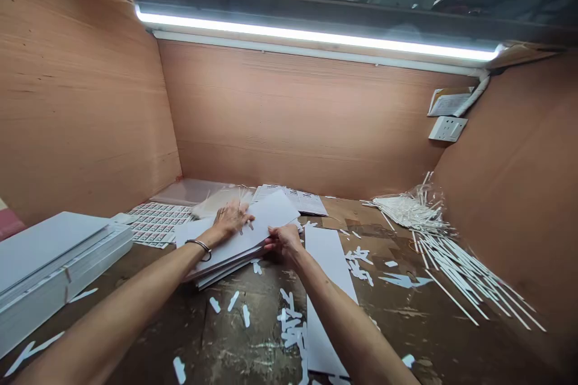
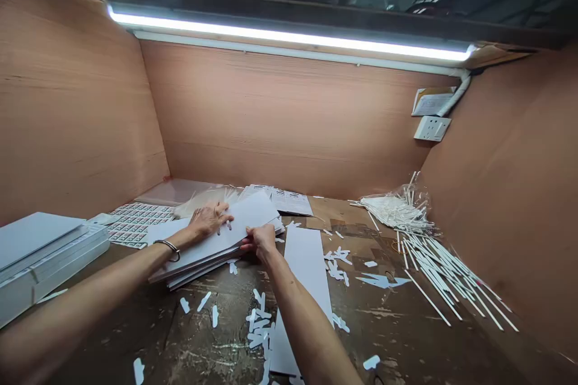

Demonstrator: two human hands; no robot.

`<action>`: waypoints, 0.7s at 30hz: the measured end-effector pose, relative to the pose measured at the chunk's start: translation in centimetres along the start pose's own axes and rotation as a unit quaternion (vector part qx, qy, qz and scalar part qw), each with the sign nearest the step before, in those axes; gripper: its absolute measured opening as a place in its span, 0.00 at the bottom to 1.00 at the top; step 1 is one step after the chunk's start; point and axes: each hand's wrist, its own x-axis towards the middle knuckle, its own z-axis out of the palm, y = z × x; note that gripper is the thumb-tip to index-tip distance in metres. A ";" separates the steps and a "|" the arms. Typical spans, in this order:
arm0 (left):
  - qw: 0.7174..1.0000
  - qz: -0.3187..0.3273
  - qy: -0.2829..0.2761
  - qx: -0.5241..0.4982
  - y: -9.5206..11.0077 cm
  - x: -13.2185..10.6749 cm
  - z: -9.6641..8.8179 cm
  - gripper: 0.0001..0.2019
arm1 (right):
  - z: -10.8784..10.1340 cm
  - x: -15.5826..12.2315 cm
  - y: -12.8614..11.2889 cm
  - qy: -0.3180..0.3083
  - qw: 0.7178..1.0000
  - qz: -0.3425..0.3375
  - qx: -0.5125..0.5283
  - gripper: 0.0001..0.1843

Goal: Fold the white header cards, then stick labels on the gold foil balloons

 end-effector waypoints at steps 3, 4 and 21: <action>0.999 0.051 0.004 0.013 -1.3 -0.7 3.1 0.13 | -1.1 0.9 0.7 -0.015 0.998 0.011 -0.058 0.07; 0.998 0.065 0.005 0.018 -1.6 -0.9 4.0 0.13 | -1.9 0.7 0.8 -0.015 0.997 0.007 -0.076 0.07; 0.932 0.353 0.020 -0.083 9.3 -6.8 0.7 0.24 | -19.8 -21.0 5.9 -0.110 0.706 -0.353 -0.604 0.06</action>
